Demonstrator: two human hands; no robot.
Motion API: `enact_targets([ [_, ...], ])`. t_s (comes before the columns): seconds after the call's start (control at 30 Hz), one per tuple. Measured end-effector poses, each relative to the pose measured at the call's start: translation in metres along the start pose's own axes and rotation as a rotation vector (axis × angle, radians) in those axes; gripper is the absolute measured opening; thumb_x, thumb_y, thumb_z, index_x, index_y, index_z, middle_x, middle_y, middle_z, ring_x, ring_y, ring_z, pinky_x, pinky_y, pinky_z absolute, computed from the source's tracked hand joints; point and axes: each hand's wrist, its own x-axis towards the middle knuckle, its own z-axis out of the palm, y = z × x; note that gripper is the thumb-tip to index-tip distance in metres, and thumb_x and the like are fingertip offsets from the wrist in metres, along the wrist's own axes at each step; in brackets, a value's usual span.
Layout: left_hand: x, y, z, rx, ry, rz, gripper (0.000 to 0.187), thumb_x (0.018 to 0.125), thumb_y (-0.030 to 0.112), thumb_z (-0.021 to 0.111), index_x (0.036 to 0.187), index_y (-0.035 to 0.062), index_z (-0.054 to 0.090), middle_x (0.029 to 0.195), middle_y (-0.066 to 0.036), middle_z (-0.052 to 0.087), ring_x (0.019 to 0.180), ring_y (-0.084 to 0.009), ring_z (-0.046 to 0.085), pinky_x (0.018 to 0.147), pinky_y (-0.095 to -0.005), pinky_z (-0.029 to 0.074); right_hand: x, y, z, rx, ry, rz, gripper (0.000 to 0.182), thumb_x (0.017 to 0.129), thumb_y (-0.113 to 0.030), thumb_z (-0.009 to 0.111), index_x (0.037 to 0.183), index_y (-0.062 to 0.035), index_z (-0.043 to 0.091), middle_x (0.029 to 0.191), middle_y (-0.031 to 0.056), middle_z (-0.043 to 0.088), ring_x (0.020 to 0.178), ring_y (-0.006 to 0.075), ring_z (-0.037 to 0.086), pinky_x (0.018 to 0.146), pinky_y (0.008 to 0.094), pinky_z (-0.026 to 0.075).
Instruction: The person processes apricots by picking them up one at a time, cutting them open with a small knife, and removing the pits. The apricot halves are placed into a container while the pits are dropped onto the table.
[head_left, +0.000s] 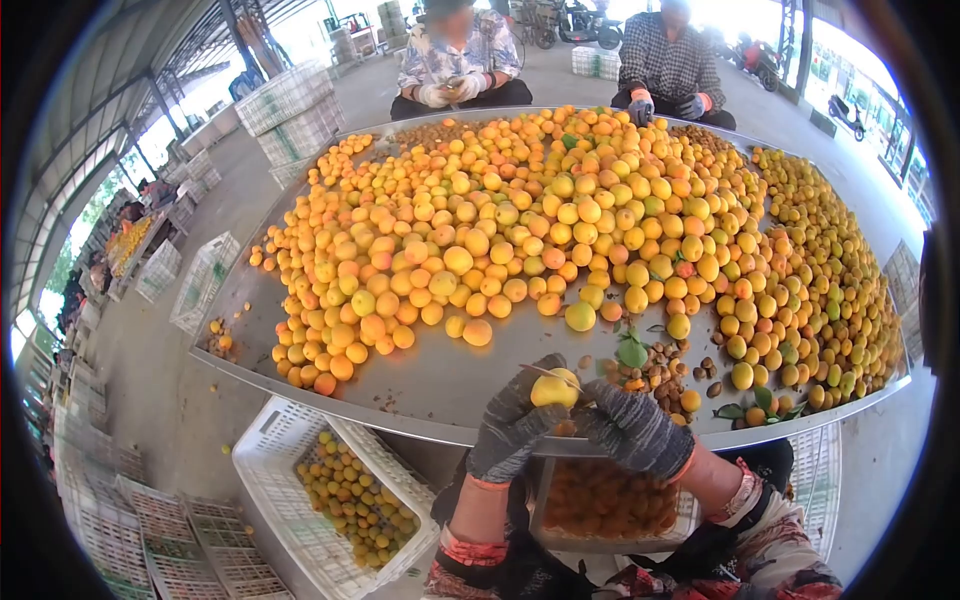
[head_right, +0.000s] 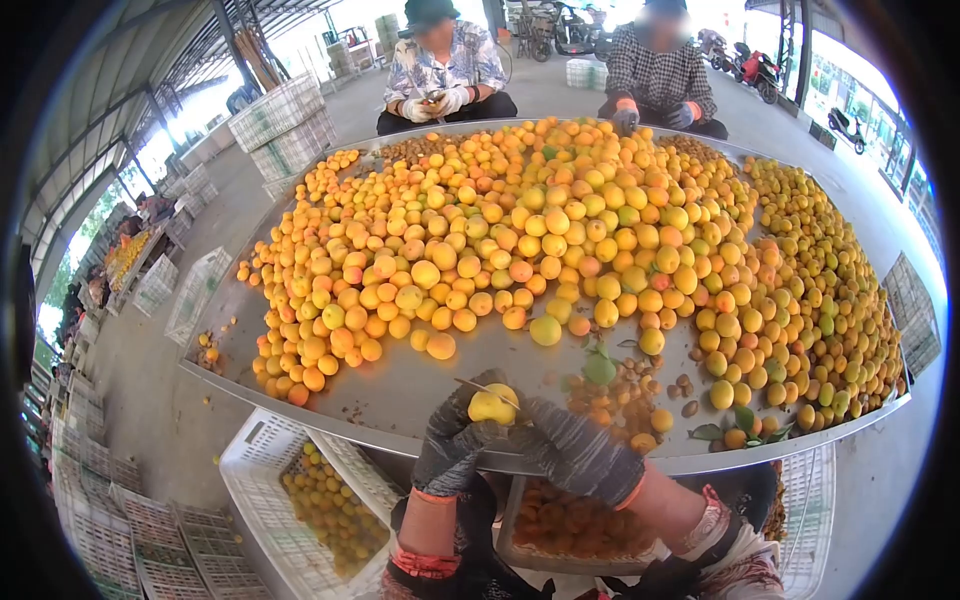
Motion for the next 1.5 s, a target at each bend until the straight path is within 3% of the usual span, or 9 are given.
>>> enact_targets([
  [0.07,0.000,0.001,0.002,-0.022,-0.005,-0.044,0.043,0.079,0.009,0.063,0.119,0.0013,0.048,0.106,-0.006,0.056,0.098,-0.0138,0.051,0.088,-0.0289,0.041,0.000,0.016,-0.025,-1.702,-0.168,-0.904,0.034,0.079,0.001,0.054,0.112,0.0062,0.051,0.109,0.0151,0.055,0.104,0.0249,0.053,0.091,0.0347,0.043],
  [0.3,0.017,-0.018,0.037,-0.178,0.196,0.072,0.040,0.084,0.022,0.058,0.115,0.0003,0.047,0.102,-0.006,0.056,0.093,-0.0140,0.052,0.079,-0.0266,0.044,0.011,0.037,0.005,-1.415,0.158,-0.772,0.037,0.080,0.001,0.053,0.116,0.0070,0.048,0.115,0.0160,0.052,0.110,0.0258,0.049,0.097,0.0363,0.038],
  [0.37,0.018,-0.020,0.040,-0.320,0.262,0.074,0.043,0.084,0.030,0.058,0.115,0.0022,0.047,0.098,-0.004,0.056,0.087,-0.0122,0.052,0.073,-0.0238,0.044,0.020,0.049,0.035,-0.278,0.359,-0.517,0.045,0.082,0.002,0.053,0.124,0.0051,0.040,0.118,0.0156,0.050,0.109,0.0237,0.049,0.094,0.0347,0.038],
  [0.7,0.010,0.001,0.008,0.046,0.193,-0.140,0.036,0.086,0.025,0.055,0.111,-0.0009,0.051,0.102,-0.007,0.056,0.094,-0.0149,0.051,0.082,-0.0275,0.043,0.007,0.021,-0.006,-0.307,0.009,-0.161,0.050,0.080,0.000,0.058,0.126,0.0039,0.038,0.117,0.0179,0.050,0.104,0.0227,0.052,0.087,0.0316,0.042],
  [0.77,0.010,-0.003,0.008,0.144,0.165,-0.124,0.035,0.086,0.025,0.055,0.109,-0.0011,0.052,0.101,-0.007,0.056,0.093,-0.0143,0.051,0.080,-0.0268,0.044,0.012,0.026,-0.020,-1.196,-0.048,-0.806,0.047,0.081,-0.001,0.058,0.124,0.0044,0.040,0.111,0.0165,0.053,0.100,0.0219,0.054,0.083,0.0309,0.044],
  [0.93,0.021,-0.029,0.033,-0.201,0.421,0.014,0.044,0.086,0.042,0.051,0.106,0.0032,0.054,0.087,-0.003,0.056,0.071,-0.0090,0.050,0.059,-0.0209,0.042,0.016,0.046,0.028,-0.530,0.222,-0.371,0.047,0.080,-0.001,0.058,0.123,0.0044,0.040,0.109,0.0158,0.055,0.098,0.0232,0.055,0.081,0.0324,0.045],
  [1.17,0.022,-0.034,0.017,-0.114,0.297,-0.092,0.047,0.087,0.044,0.048,0.108,0.0015,0.051,0.095,-0.006,0.056,0.079,-0.0123,0.053,0.067,-0.0251,0.045,0.016,0.055,0.018,-0.294,0.155,-0.263,0.045,0.077,0.000,0.060,0.117,0.0093,0.043,0.103,0.0132,0.057,0.091,0.0240,0.057,0.085,0.0337,0.045],
  [1.27,0.018,-0.020,0.010,0.064,0.241,-0.099,0.045,0.087,0.040,0.050,0.110,0.0009,0.050,0.096,-0.006,0.056,0.079,-0.0114,0.053,0.069,-0.0245,0.045,0.017,0.045,-0.018,-1.267,0.086,-0.889,0.037,0.074,-0.003,0.061,0.109,0.0079,0.052,0.103,0.0141,0.057,0.095,0.0281,0.056,0.087,0.0364,0.045],
  [1.5,0.020,-0.026,0.031,0.103,0.384,-0.073,0.042,0.088,0.036,0.050,0.111,0.0005,0.050,0.096,-0.006,0.056,0.078,-0.0110,0.053,0.070,-0.0248,0.045,0.018,0.026,0.009,-1.121,0.264,-0.633,0.032,0.078,-0.003,0.057,0.109,0.0055,0.054,0.106,0.0146,0.055,0.101,0.0297,0.053,0.088,0.0361,0.043],
])
